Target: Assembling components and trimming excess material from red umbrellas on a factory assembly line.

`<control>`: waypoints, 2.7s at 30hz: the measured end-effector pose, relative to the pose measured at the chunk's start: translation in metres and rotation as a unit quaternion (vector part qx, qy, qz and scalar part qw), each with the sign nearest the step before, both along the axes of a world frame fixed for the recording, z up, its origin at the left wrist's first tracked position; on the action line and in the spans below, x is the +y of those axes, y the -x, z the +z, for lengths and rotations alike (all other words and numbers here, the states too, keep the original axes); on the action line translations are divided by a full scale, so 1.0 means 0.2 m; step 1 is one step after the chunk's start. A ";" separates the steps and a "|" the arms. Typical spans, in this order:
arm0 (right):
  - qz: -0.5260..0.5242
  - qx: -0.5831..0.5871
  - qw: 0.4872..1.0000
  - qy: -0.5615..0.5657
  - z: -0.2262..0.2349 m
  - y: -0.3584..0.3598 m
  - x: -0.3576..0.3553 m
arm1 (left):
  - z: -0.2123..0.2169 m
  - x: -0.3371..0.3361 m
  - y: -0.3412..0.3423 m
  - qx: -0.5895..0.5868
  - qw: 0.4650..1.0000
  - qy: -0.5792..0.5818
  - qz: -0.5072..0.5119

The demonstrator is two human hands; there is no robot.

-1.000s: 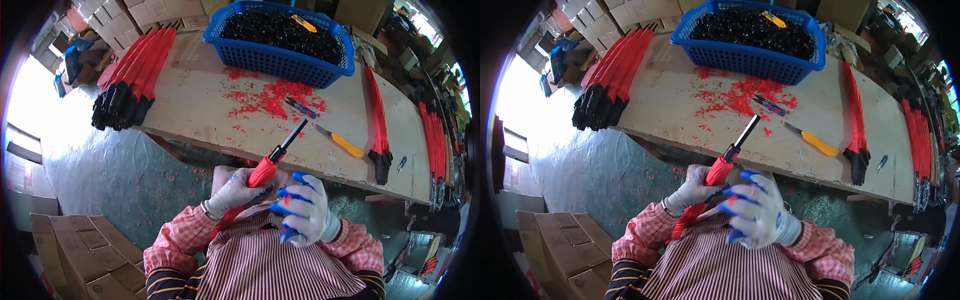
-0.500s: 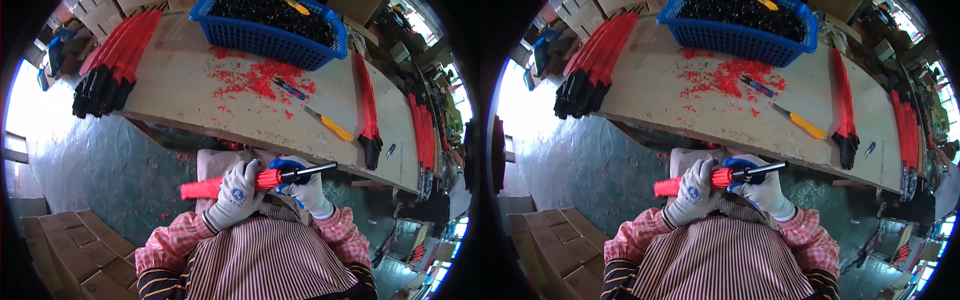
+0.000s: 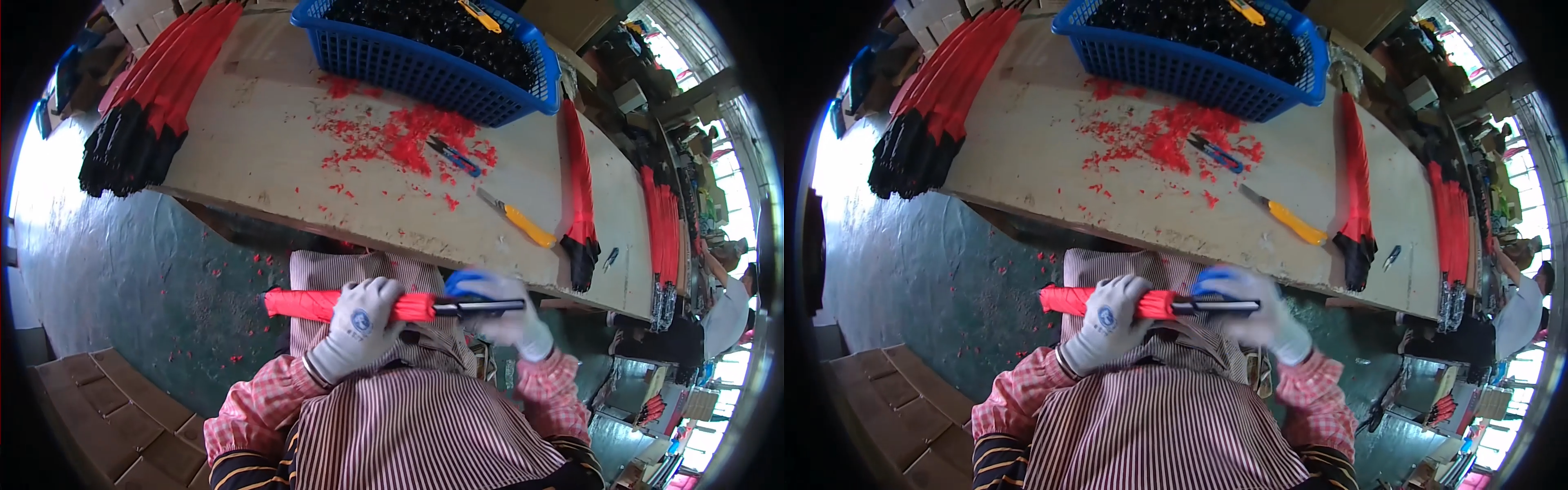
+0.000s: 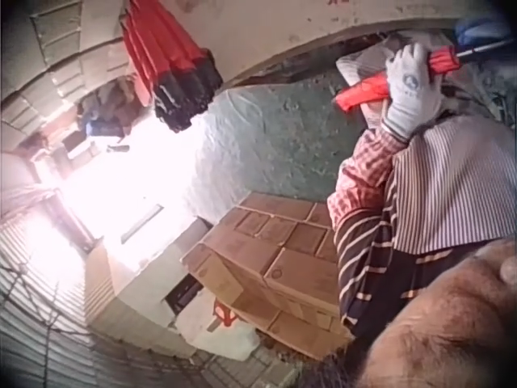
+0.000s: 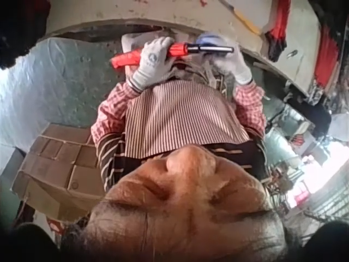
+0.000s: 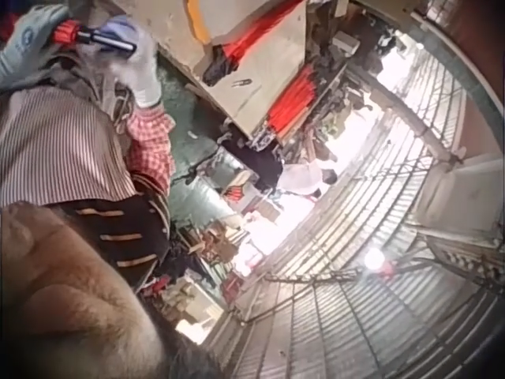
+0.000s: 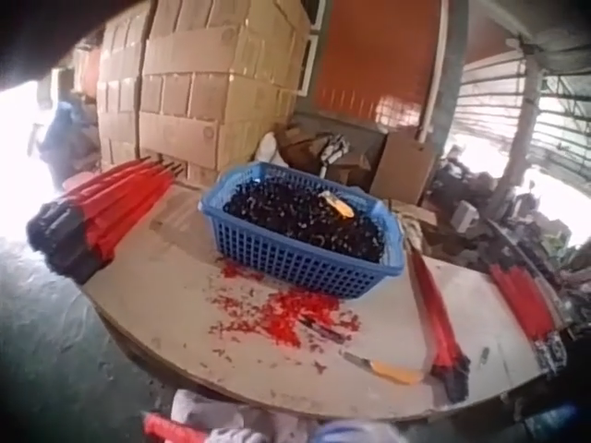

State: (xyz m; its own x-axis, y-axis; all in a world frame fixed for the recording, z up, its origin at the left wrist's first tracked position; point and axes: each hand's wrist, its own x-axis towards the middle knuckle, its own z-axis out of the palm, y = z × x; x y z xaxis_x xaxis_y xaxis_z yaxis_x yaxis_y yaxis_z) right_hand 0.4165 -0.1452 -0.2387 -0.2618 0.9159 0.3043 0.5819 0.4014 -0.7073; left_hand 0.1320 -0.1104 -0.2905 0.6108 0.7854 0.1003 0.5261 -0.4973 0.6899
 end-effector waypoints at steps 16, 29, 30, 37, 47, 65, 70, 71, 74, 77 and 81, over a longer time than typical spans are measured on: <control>-0.314 -0.230 0.920 0.051 -0.47 -0.35 1.02 | -0.12 0.14 0.04 -0.057 0.996 0.061 0.017; -0.095 0.400 0.888 0.207 -0.24 -0.40 0.38 | -0.07 -0.03 0.08 -0.046 0.995 0.093 0.006; -0.046 0.413 0.889 0.194 -0.25 -0.36 0.32 | -0.06 -0.04 0.08 -0.043 0.995 0.090 -0.017; 0.119 0.430 0.843 0.299 0.02 0.01 -0.13 | -0.04 -0.13 0.14 -0.079 0.975 0.142 -0.150; 0.261 0.084 0.899 0.342 0.23 0.11 -0.20 | 0.02 -0.26 0.14 -0.025 0.969 0.110 -0.220; 0.270 0.163 0.868 0.384 0.15 0.18 -0.23 | 0.01 -0.27 0.14 0.012 0.968 0.114 -0.226; 0.269 0.146 0.880 0.363 0.11 0.17 -0.23 | -0.01 -0.27 0.14 0.019 0.968 0.111 -0.226; 0.272 0.145 0.880 0.362 0.09 0.16 -0.23 | -0.01 -0.27 0.14 0.015 0.968 0.111 -0.226; 0.258 0.168 0.871 0.383 0.03 0.16 -0.24 | -0.03 -0.26 0.14 0.009 0.968 0.107 -0.226; 0.253 0.185 0.862 0.399 0.04 0.15 -0.23 | -0.02 -0.26 0.14 0.004 0.969 0.103 -0.225; 0.262 0.182 0.859 0.399 0.09 0.16 -0.19 | 0.01 -0.22 0.11 0.036 0.955 0.138 -0.260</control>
State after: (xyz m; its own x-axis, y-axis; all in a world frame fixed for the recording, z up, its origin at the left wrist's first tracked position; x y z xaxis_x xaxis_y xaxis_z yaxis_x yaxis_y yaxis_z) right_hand 0.3854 -0.1838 -0.2207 -0.7226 0.6561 -0.2176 0.1511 -0.1573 -0.9759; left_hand 0.1094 -0.1553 -0.2879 0.9226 0.3653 -0.1240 0.3095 -0.5091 0.8031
